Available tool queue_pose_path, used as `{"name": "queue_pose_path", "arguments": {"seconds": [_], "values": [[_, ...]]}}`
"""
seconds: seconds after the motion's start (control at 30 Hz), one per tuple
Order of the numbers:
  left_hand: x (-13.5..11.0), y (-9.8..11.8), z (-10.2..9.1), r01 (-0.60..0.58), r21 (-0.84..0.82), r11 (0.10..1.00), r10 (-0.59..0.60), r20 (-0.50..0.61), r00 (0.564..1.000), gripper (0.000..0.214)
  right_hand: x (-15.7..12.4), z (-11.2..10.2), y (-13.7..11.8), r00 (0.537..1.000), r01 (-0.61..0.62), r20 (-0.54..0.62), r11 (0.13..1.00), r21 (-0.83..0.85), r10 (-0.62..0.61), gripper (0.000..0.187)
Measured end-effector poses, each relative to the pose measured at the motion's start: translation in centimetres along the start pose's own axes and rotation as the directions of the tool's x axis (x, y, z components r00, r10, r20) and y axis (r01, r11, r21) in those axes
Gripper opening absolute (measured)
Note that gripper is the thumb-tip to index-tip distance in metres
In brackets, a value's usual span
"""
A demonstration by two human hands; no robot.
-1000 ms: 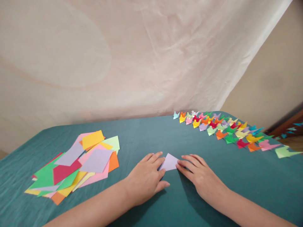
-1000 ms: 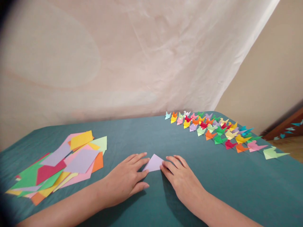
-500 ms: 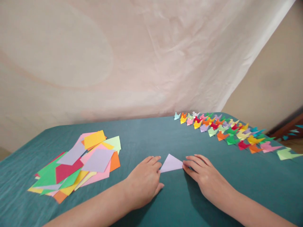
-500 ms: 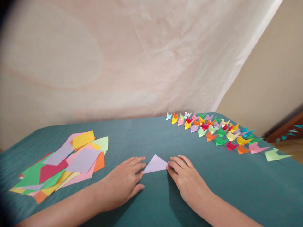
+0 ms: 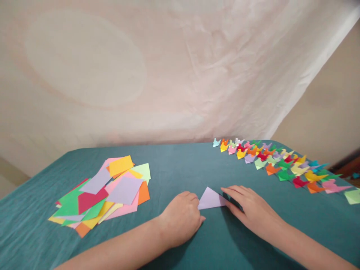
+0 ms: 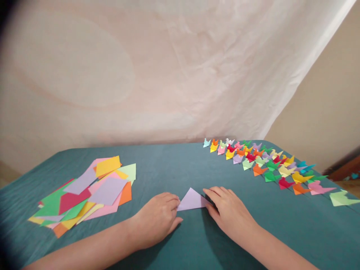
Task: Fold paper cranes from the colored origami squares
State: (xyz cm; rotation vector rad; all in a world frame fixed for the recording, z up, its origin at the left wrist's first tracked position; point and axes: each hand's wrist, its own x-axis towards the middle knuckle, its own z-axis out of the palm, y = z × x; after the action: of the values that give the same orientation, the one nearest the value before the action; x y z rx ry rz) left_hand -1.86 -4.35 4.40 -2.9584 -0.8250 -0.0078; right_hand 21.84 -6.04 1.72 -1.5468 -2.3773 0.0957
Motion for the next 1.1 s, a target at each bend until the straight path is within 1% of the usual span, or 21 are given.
{"name": "queue_pose_path", "arguments": {"seconds": [0.13,0.23,0.3,0.43,0.57,0.7,0.83,0.93,1.0,1.1], "values": [[0.0,-0.4,0.6,-0.011,-0.018,1.0,0.01,-0.045,0.999,0.025,1.6,0.9,-0.8,0.994,-0.079,0.09,0.986,0.146,0.067,0.038],[0.0,-1.0,1.0,0.042,-0.087,0.995,-0.048,-0.076,0.996,0.023,2.5,1.1,-1.1,0.984,-0.134,0.146,0.96,0.246,0.1,0.038],[0.1,-1.5,1.2,0.088,-0.189,0.978,-0.105,-0.081,0.991,0.021,2.8,1.1,-1.3,0.98,-0.159,0.164,0.941,0.298,0.114,0.039],[0.3,-2.3,1.8,0.146,-0.422,0.895,-0.216,-0.121,0.969,0.022,2.9,1.1,-1.4,0.979,-0.183,0.149,0.911,0.369,0.137,0.04],[0.5,-2.5,2.9,0.144,-0.58,0.802,-0.275,-0.145,0.95,0.041,2.6,1.4,-1.4,0.983,-0.174,0.128,0.895,0.41,0.132,0.037],[0.6,-2.5,3.5,0.108,-0.663,0.74,-0.3,-0.182,0.936,0.056,2.5,1.5,-1.4,0.993,-0.116,0.057,0.887,0.447,0.101,0.034],[0.5,-2.5,3.1,0.035,-0.68,0.732,-0.253,-0.224,0.941,0.066,2.4,1.0,-1.4,1.0,0.012,-0.022,0.873,0.488,-0.002,0.02],[0.5,-2.5,2.9,0.001,-0.662,0.749,-0.205,-0.231,0.951,0.066,2.4,0.8,-1.3,0.992,0.111,-0.102,0.865,0.49,-0.07,0.022],[0.5,-2.6,3.0,0.0,-0.646,0.764,-0.197,-0.233,0.952,0.067,2.4,0.9,-1.1,0.982,0.164,-0.159,0.866,0.473,-0.099,0.025],[0.5,-2.7,3.3,-0.001,-0.633,0.774,-0.198,-0.244,0.949,0.072,2.3,1.3,-0.7,0.97,0.208,-0.206,0.87,0.447,-0.126,0.029]]}}
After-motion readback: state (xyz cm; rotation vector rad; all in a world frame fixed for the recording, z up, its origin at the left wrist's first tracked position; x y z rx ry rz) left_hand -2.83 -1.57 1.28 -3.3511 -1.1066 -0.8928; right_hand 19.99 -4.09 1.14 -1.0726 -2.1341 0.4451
